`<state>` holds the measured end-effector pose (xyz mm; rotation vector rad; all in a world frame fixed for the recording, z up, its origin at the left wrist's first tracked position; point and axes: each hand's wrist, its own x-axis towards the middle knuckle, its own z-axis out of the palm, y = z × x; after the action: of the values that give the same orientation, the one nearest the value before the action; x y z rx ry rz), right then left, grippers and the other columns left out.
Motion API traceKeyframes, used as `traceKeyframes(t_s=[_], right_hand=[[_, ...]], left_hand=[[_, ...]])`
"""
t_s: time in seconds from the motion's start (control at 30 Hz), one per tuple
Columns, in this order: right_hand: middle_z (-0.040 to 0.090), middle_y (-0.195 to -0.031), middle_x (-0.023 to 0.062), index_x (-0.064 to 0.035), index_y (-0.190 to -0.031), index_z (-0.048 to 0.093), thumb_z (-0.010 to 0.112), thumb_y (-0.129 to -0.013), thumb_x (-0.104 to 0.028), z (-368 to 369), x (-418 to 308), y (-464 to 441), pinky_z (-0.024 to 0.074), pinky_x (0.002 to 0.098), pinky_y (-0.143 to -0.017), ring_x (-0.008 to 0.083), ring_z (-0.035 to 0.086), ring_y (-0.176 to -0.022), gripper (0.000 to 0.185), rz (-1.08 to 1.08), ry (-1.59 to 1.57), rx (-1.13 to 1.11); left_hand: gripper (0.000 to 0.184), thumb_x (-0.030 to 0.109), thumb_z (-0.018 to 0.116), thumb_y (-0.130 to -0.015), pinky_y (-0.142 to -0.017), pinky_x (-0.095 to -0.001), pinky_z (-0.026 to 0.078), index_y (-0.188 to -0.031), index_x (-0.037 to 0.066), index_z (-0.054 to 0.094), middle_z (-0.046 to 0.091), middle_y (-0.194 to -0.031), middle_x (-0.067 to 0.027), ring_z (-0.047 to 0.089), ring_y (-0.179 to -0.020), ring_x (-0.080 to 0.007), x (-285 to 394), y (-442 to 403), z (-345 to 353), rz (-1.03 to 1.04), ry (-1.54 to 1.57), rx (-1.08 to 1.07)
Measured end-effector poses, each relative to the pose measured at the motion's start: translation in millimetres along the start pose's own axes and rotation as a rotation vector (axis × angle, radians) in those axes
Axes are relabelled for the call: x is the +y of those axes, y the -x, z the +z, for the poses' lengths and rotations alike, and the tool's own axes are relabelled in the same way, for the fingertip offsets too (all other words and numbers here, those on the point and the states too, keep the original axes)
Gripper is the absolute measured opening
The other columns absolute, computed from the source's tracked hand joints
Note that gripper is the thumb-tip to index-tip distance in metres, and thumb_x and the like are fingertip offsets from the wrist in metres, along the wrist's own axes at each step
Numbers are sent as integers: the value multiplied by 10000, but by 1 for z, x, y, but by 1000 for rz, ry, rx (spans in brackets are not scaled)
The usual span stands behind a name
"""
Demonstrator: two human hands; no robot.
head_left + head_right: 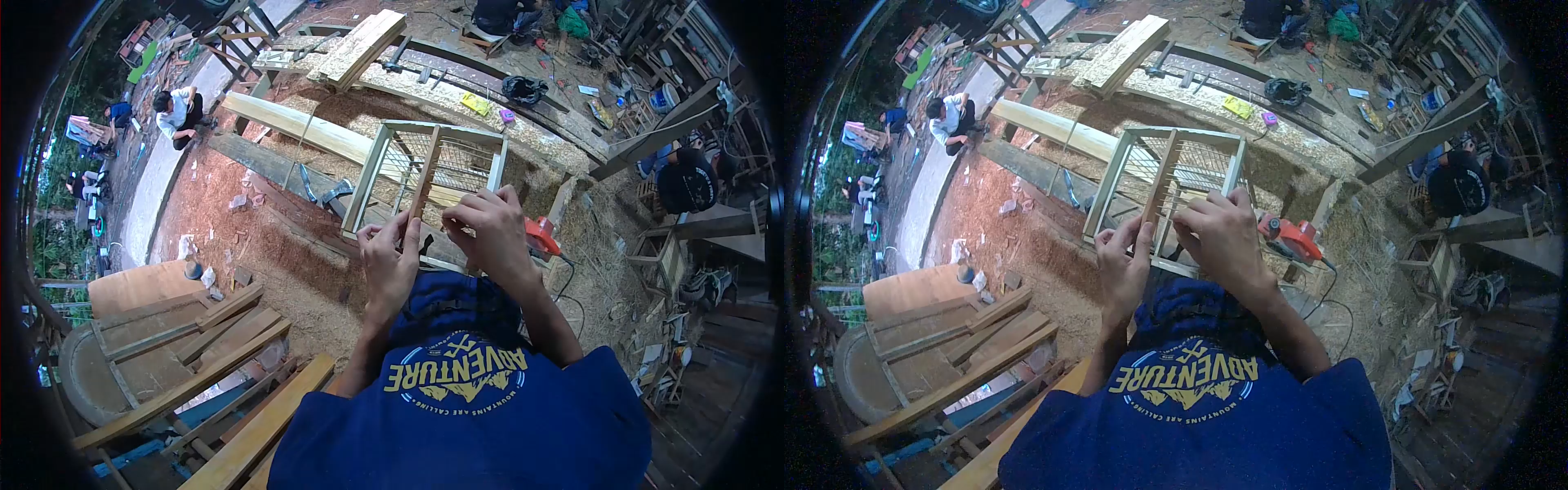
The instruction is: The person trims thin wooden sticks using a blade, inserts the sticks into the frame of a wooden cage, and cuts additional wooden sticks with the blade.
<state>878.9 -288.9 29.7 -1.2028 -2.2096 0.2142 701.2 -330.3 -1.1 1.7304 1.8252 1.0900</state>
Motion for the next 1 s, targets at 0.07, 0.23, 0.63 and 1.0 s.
traceKeyframes(t_s=[0.07, 0.23, 0.63, 1.0], right_hand=[[656, -764, -26, -136, -811, 710, 766, -786, -180, 1, 1, 0, 397, 351, -775, 161, 609, -749, 75, -7, -12, 7], [624, -741, -6, -138, -790, 684, 727, -814, -200, 2, 5, 3, 396, 373, -784, 185, 603, -756, 79, -13, -13, 32], [646, -753, 1, -131, -803, 697, 727, -830, -189, -8, 16, 0, 391, 376, -797, 184, 622, -777, 71, 19, 28, 21], [670, -817, -5, -122, -873, 729, 758, -810, -166, -11, 20, 6, 392, 367, -824, 187, 629, -817, 83, 79, 129, 15]], left_hand=[[251, 227, 631, -977, -928, -357, 365, -1105, 26, 710, 736, -871, -100, 580, -850, -213, 1, -1, 0, -13, 8, -18], [248, 219, 631, -975, -931, -359, 363, -1104, 22, 708, 740, -866, -98, 606, -827, -204, 2, -2, 5, 6, 5, -17], [221, 203, 639, -965, -875, -360, 391, -1098, 37, 703, 730, -800, -92, 666, -696, -201, 10, -8, 11, 126, -18, -48], [171, 189, 658, -949, -838, -365, 412, -1053, 60, 700, 713, -775, -92, 666, -674, -215, 20, -8, 31, 180, -29, -23]])
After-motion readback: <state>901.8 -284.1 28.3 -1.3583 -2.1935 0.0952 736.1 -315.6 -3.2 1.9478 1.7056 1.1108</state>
